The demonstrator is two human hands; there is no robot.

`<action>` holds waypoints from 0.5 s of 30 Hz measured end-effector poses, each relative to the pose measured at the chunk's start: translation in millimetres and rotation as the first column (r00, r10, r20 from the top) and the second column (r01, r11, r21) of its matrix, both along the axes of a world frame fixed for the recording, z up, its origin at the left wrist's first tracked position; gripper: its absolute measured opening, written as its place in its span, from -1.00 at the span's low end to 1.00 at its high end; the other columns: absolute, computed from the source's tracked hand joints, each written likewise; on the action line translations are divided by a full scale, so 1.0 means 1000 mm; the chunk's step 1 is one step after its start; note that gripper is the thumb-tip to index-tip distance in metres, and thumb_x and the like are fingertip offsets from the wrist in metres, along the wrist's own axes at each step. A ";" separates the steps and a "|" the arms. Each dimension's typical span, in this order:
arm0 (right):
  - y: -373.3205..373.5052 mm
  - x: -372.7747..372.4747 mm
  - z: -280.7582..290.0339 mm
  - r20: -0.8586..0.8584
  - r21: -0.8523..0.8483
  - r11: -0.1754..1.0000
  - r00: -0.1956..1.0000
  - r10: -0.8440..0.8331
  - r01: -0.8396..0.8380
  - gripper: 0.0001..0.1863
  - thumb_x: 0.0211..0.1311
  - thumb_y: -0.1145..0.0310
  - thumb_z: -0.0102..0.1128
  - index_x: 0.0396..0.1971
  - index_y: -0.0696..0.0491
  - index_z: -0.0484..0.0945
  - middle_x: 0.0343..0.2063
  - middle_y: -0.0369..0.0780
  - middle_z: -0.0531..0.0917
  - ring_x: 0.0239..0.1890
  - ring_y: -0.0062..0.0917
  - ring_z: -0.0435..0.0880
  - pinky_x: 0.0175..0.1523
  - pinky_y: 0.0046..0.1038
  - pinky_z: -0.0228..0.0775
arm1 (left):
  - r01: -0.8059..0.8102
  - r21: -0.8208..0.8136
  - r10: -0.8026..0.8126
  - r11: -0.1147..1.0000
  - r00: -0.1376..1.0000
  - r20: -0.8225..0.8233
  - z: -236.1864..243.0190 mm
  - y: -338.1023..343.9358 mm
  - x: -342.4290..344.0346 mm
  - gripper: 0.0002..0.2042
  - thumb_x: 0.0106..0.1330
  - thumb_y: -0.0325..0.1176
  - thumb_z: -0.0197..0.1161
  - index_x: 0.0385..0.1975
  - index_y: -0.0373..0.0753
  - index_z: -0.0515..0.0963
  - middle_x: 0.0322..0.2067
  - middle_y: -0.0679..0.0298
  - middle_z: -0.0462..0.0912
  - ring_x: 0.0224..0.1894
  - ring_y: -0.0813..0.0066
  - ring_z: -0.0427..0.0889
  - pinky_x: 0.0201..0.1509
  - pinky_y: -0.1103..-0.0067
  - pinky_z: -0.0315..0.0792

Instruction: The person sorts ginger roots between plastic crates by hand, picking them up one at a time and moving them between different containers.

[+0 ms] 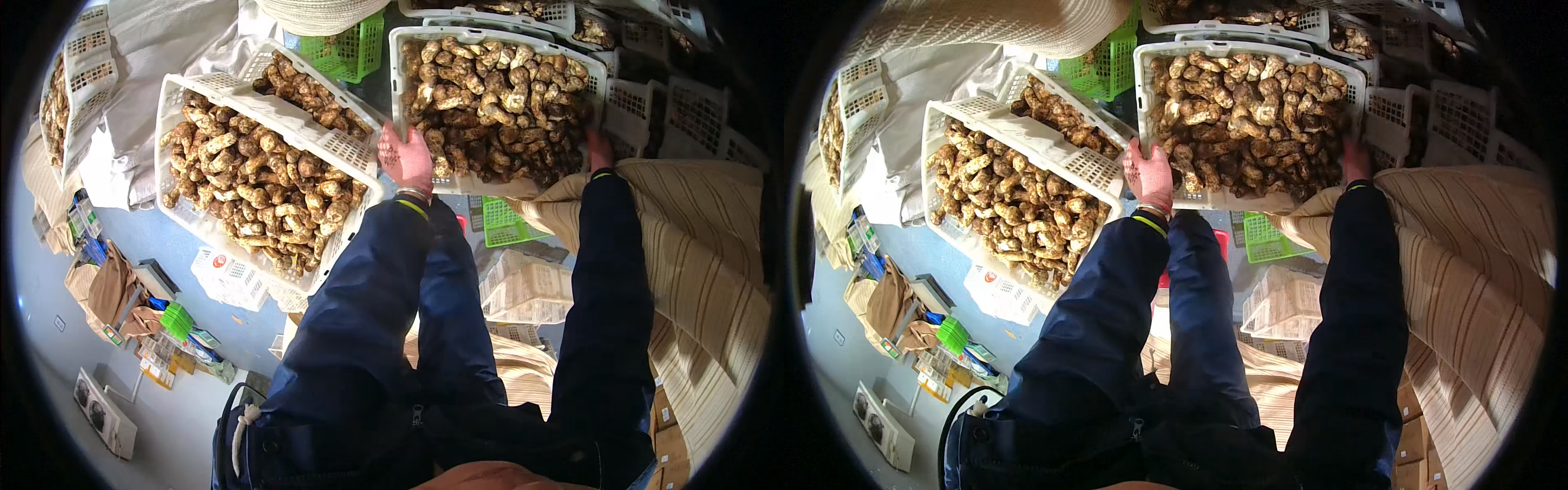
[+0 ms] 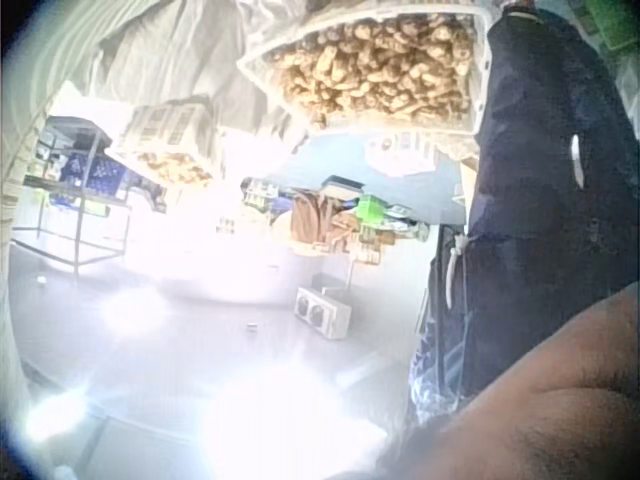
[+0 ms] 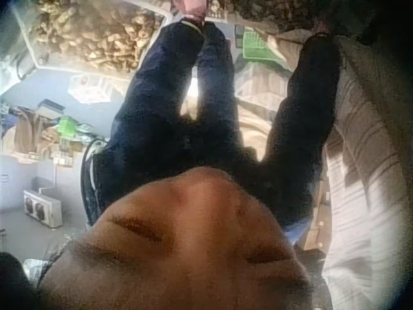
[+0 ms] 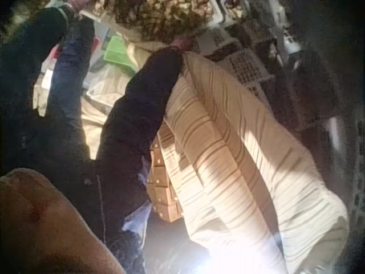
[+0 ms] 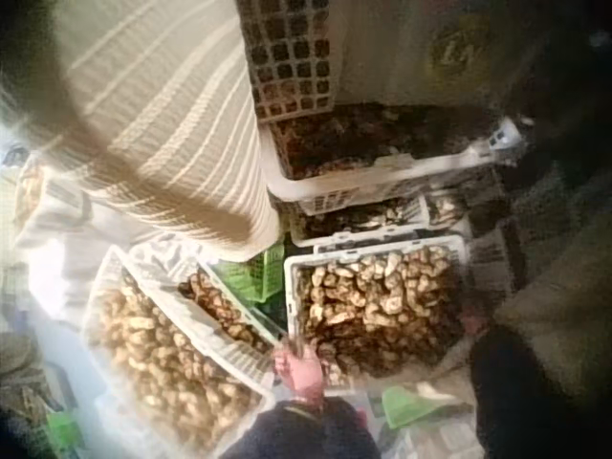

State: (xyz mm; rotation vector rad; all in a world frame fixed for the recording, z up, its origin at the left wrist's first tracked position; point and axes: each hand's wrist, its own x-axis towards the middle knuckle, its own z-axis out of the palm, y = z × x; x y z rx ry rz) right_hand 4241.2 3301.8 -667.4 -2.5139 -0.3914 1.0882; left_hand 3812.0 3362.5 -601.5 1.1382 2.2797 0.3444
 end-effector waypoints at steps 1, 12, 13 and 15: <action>-0.017 0.014 -0.011 -0.093 0.160 0.982 0.991 -0.092 0.106 -0.31 0.27 -0.03 0.05 0.26 0.07 0.19 0.22 -0.11 0.29 0.18 -0.20 0.31 0.20 -0.17 0.22 | -0.007 -0.116 0.017 0.993 0.996 0.088 0.013 0.011 0.008 -0.51 0.15 -0.24 0.19 0.06 -0.37 0.36 0.04 -0.08 0.43 0.11 0.01 0.39 0.21 0.33 0.26; 0.051 -0.011 -0.021 -0.077 -0.140 0.960 0.969 0.233 -0.242 -0.30 0.25 -0.10 0.02 0.27 0.02 0.23 0.20 -0.08 0.32 0.16 -0.20 0.31 0.15 -0.20 0.22 | -0.363 0.103 0.272 0.926 0.833 0.482 -0.105 0.009 -0.059 -0.67 0.15 -0.37 0.06 -0.09 -0.34 0.45 -0.38 0.04 0.59 -0.37 0.20 0.54 -0.25 0.40 0.44; 0.014 0.001 -0.011 -0.028 -0.177 0.977 0.993 0.113 -0.116 -0.30 0.26 -0.12 -0.01 0.27 0.01 0.24 0.21 -0.09 0.32 0.15 -0.20 0.32 0.16 -0.23 0.21 | -0.423 -0.227 0.452 0.877 0.568 0.688 -0.046 0.013 -0.018 -0.68 0.13 -0.39 0.06 -0.12 -0.36 0.45 -0.38 0.02 0.57 -0.37 0.23 0.53 -0.26 0.41 0.43; 0.025 -0.016 0.021 -0.066 -0.154 0.988 0.998 0.009 -0.019 -0.34 0.26 -0.09 0.00 0.22 0.06 0.31 0.20 -0.13 0.34 0.14 -0.23 0.34 0.18 -0.26 0.19 | -0.279 -0.151 0.317 0.948 0.818 0.480 -0.023 -0.005 -0.017 -0.58 0.12 -0.37 0.10 0.00 -0.40 0.36 -0.23 -0.07 0.57 -0.14 0.12 0.53 -0.03 0.30 0.37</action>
